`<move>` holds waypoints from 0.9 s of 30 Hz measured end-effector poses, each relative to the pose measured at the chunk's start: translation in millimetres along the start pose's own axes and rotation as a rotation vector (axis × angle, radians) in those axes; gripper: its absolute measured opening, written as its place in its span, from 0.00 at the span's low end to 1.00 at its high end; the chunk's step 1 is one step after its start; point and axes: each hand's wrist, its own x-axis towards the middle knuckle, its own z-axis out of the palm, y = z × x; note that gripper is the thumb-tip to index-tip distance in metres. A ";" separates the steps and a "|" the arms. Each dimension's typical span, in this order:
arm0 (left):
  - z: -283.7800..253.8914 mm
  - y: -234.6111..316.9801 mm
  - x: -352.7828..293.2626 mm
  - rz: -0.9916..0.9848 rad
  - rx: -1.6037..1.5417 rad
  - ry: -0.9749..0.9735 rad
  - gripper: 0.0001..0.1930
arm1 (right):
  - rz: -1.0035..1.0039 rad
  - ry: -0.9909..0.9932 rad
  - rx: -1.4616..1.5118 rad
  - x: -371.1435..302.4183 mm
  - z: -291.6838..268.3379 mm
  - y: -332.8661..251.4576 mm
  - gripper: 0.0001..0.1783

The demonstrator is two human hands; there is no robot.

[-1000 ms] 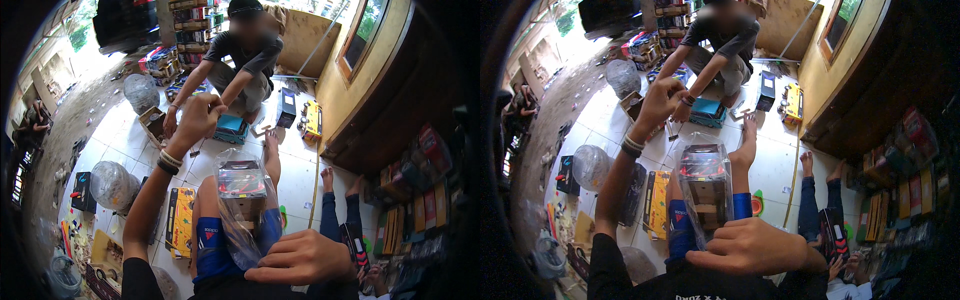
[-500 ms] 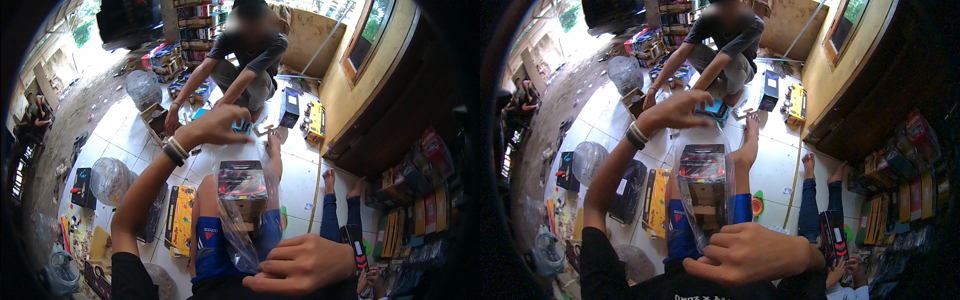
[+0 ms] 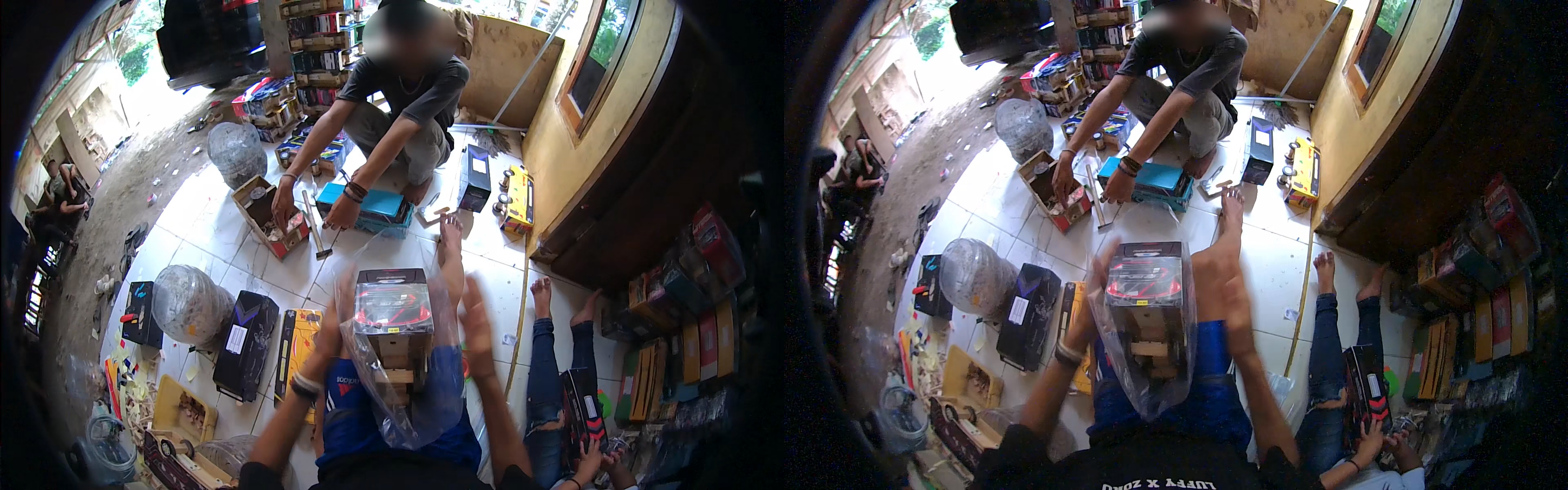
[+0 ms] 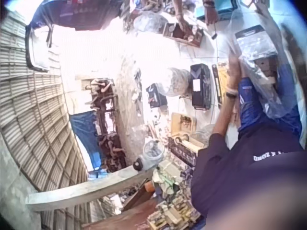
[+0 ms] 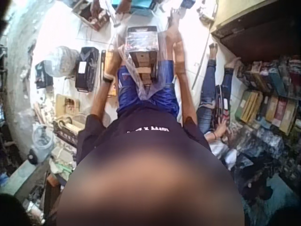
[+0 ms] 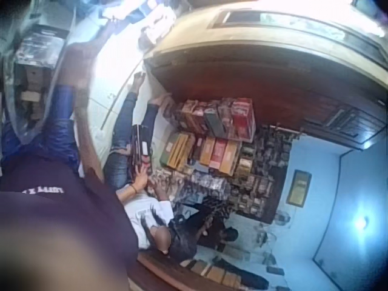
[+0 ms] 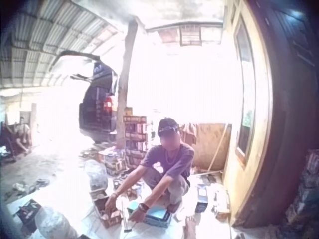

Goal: The person sits on the floor and wraps wooden toy vehicles in clear plastic bags. They use a handheld tape dispenser to seal the bags and place the packaged items on the floor.

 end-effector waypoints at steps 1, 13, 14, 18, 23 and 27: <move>6.0 -11.7 -22.4 -0.045 0.070 -0.020 0.30 | 0.197 0.010 0.119 -10.9 14.3 33.3 0.33; 24.7 -51.8 -99.1 0.405 0.413 -0.071 0.33 | 0.221 -0.075 0.353 -65.2 20.2 66.7 0.33; 24.9 -52.7 -102.3 0.379 0.399 -0.074 0.34 | 0.206 -0.079 0.347 -65.0 22.5 63.8 0.33; 25.2 -33.3 -105.5 0.279 0.325 -0.065 0.39 | 0.120 -0.096 0.294 -61.6 27.7 55.0 0.33; 27.8 19.4 -67.9 0.191 0.056 -0.035 0.44 | -0.105 -0.180 0.055 -23.7 28.9 24.8 0.33; 21.8 52.4 -26.4 0.199 -0.210 -0.086 0.48 | -0.132 -0.314 -0.429 11.1 25.0 -17.6 0.32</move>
